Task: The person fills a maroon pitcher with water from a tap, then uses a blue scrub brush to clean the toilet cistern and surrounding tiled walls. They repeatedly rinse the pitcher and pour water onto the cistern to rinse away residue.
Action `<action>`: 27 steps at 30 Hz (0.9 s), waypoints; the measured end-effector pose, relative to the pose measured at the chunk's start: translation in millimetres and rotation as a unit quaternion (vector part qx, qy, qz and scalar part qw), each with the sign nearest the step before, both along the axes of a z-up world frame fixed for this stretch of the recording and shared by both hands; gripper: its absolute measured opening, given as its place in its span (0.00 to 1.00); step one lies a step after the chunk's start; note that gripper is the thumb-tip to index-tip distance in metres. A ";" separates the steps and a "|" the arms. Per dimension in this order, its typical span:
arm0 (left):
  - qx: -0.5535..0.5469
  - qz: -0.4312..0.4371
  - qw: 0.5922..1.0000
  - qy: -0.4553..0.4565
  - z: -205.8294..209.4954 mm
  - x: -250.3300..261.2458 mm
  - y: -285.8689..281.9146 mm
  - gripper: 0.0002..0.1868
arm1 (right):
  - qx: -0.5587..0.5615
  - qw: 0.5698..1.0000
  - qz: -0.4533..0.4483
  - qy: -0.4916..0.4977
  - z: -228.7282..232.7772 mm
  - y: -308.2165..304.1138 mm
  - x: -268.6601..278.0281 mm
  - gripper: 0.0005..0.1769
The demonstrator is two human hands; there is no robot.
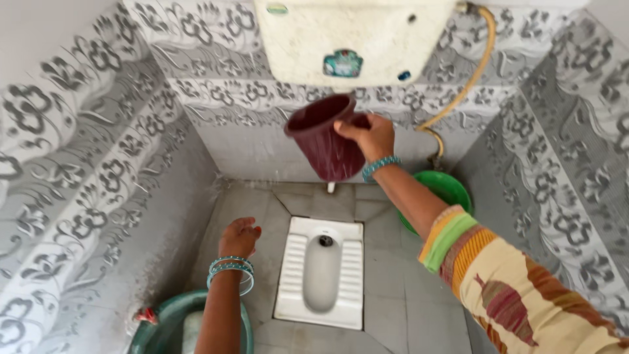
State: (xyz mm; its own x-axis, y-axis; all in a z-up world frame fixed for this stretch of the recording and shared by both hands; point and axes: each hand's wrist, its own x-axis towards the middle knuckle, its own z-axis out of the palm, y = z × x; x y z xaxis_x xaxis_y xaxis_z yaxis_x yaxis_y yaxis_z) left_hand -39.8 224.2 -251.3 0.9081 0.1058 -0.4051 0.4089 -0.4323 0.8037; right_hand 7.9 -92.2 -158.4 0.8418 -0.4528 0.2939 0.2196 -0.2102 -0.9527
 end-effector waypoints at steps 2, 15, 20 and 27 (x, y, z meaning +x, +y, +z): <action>0.002 -0.011 1.000 -0.008 -18.4 -19.1 -6.7 0.22 | 0.028 0.999 -0.006 0.035 -25.6 -5.9 -32.4 0.17; -0.042 -0.064 0.987 -0.140 -124.7 -190.0 -41.0 0.25 | 0.062 0.997 0.040 0.002 -137.4 1.5 -256.8 0.17; -0.047 -0.033 0.996 -0.074 -104.2 -279.4 -16.7 0.24 | 0.076 0.993 0.073 0.060 -157.2 36.7 -336.5 0.12; -0.045 0.046 0.997 -0.047 -97.7 -364.4 49.9 0.28 | 0.080 0.969 0.210 0.099 -180.0 117.6 -380.1 0.09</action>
